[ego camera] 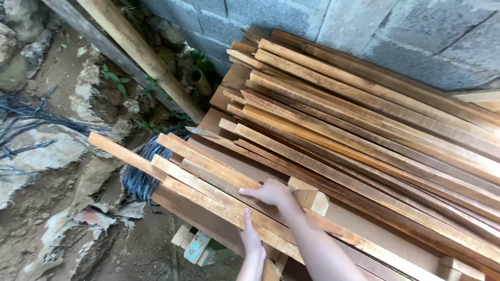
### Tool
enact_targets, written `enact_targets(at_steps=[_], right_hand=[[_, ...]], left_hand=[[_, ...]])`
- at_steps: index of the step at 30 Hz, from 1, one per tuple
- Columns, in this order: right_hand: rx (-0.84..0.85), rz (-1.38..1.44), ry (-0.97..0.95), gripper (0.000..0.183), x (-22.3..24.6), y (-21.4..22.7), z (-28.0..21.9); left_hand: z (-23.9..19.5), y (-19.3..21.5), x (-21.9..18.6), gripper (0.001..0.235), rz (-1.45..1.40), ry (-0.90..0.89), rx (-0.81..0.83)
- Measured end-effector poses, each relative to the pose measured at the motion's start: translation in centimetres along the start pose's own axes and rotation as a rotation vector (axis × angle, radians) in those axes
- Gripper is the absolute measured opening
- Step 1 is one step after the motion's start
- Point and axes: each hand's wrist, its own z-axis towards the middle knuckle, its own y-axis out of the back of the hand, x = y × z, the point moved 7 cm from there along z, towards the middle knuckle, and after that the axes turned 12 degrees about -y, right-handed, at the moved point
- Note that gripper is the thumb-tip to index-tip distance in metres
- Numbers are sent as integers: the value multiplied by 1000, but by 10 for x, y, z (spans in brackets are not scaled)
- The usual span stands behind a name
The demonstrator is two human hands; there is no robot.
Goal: The person arranges several long wooden planks on a wooden workbench, aligning them neatly. They then use a black strap to tie the stack of planks together, securing them in place.
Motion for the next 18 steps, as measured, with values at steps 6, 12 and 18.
enact_targets(at_steps=[6, 12, 18], right_hand=[[-52, -133, -69, 120, 4, 11, -23], [188, -9, 22, 118, -8, -25, 36], [226, -28, 37, 116, 2, -11, 24]], left_hand=[[-17, -20, -54, 76, -74, -76, -24], [-4, -17, -32, 74, -196, 30, 59], [-3, -22, -42, 72, -199, 52, 50]])
